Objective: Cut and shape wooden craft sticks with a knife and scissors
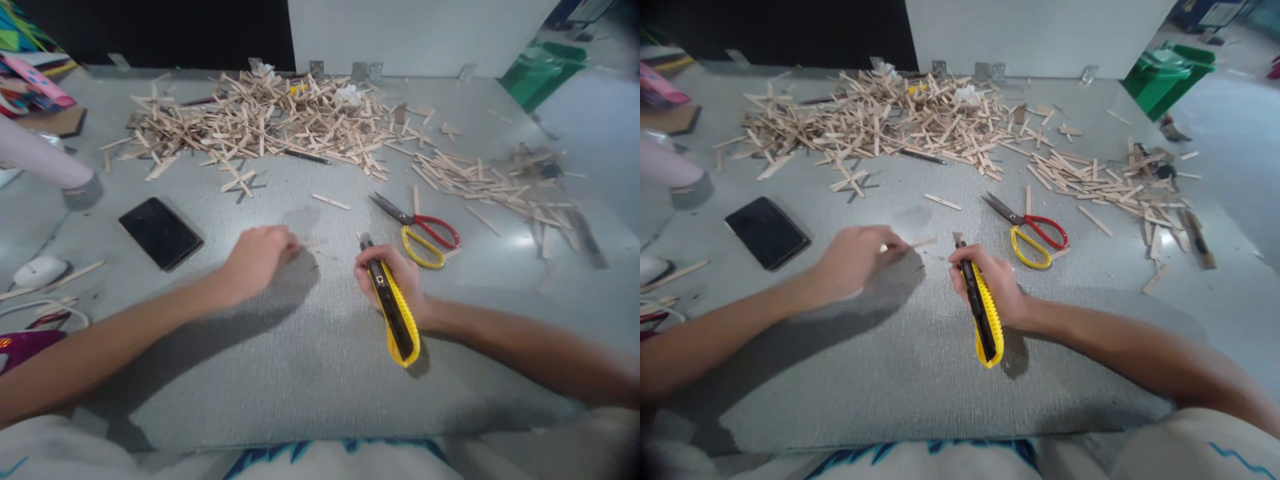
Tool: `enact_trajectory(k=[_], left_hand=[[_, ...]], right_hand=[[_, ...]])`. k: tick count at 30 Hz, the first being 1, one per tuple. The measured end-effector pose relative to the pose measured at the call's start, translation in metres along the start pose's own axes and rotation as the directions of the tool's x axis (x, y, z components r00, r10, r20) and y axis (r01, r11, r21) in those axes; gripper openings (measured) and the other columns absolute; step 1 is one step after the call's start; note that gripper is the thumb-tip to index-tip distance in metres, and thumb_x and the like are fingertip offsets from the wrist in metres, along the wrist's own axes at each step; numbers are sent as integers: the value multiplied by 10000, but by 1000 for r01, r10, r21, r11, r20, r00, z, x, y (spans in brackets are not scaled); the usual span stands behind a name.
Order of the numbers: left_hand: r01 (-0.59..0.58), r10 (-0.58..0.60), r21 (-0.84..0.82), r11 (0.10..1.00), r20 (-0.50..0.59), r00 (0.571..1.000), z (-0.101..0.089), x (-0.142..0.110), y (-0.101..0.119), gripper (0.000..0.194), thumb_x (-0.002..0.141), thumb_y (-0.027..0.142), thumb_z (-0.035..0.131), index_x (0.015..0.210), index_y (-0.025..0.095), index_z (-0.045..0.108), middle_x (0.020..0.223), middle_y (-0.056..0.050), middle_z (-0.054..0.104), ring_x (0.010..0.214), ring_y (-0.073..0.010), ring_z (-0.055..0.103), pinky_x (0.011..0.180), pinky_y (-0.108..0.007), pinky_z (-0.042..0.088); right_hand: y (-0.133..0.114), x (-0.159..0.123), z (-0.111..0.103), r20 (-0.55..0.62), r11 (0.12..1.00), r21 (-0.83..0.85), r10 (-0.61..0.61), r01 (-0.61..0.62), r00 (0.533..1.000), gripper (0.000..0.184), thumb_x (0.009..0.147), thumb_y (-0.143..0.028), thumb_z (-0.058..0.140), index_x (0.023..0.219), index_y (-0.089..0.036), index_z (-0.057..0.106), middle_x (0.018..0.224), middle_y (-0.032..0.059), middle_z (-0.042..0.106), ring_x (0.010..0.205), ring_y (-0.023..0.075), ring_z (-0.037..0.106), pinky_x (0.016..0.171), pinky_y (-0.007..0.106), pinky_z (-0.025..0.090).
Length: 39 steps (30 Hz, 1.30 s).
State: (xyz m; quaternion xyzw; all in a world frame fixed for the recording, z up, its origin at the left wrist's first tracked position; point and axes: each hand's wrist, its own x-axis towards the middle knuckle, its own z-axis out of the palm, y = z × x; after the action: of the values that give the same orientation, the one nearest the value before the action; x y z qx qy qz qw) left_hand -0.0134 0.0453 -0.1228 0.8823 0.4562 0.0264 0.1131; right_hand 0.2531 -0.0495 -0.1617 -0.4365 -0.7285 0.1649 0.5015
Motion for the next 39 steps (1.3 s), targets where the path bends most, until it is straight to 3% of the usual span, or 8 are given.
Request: enact_trajectory(k=[3, 6, 11, 15, 21, 28, 33, 39], left_hand=[[140, -132, 75, 987, -102, 986, -9, 30, -37, 226, 1037, 198, 651, 992, 160, 870, 1001, -143, 841, 901, -315, 755, 792, -405, 517], [110, -104, 51, 993, -112, 988, -15, 38, -49, 253, 1060, 214, 632, 1046, 140, 873, 1065, -178, 842, 937, -331, 758, 832, -428, 519], [-103, 102, -78, 992, -23, 995, -12, 16, -10, 227, 1088, 300, 643, 1055, 251, 862, 1045, -39, 853, 888, -200, 766, 848, -304, 534], [-286, 293, -86, 954, 83, 952, 0, 14, 15, 258, 1055, 191, 590, 969, 215, 831, 979, -55, 814, 857, -196, 753, 774, -285, 512], [-6, 11, 73, 997, -68, 998, -13, 101, -38, 230, 997, 128, 619, 843, 154, 787, 859, -100, 770, 833, -242, 711, 825, -347, 515], [10, 0, 86, 996, -114, 993, -31, 180, -68, 209, 958, 125, 628, 936, 169, 832, 945, -96, 804, 985, -247, 718, 925, -330, 528], [-13, 22, 60, 998, -155, 988, -37, 171, -60, 231, 990, 191, 608, 975, 155, 836, 1011, -124, 812, 1002, -268, 717, 947, -370, 530], [-134, 129, -74, 988, -68, 989, -70, 108, -37, 226, 992, 359, 703, 995, 211, 874, 927, -69, 828, 807, -201, 690, 858, -336, 524]], right_hand=[[4, -3, 0, 22, 1000, 14, 15, -16, 1000, 232, 952, -145, 721, 1120, -275, 630, 726, -80, 686, 531, 97, 614, 537, 201, 498], [8, -6, 2, 36, 999, 27, 28, -29, 999, 247, 948, -145, 739, 1133, -274, 639, 717, -82, 677, 525, 93, 601, 537, 197, 492], [7, -6, 2, 27, 999, 18, 27, -27, 999, 238, 952, -149, 737, 1136, -271, 646, 740, -73, 692, 533, 95, 602, 538, 199, 497], [4, -5, 1, 26, 1000, 29, -2, 1, 1000, 232, 946, -138, 737, 1111, -271, 645, 752, -72, 700, 533, 89, 601, 552, 198, 504], [15, -15, 1, 74, 992, 107, 64, -72, 995, 280, 947, -127, 749, 1176, -278, 693, 767, -51, 722, 551, 112, 621, 530, 210, 510], [18, -15, 2, 91, 990, 113, 70, -80, 993, 234, 955, -151, 755, 1144, -275, 696, 751, -50, 722, 541, 124, 635, 526, 226, 526], [16, -12, 2, 90, 994, 105, 33, -42, 995, 293, 917, -145, 777, 1157, -277, 673, 758, -53, 723, 549, 126, 646, 534, 228, 533], [14, -13, 1, 123, 989, 139, 42, -59, 991, 263, 951, -144, 742, 1169, -280, 684, 772, -41, 730, 556, 127, 640, 518, 227, 522]])
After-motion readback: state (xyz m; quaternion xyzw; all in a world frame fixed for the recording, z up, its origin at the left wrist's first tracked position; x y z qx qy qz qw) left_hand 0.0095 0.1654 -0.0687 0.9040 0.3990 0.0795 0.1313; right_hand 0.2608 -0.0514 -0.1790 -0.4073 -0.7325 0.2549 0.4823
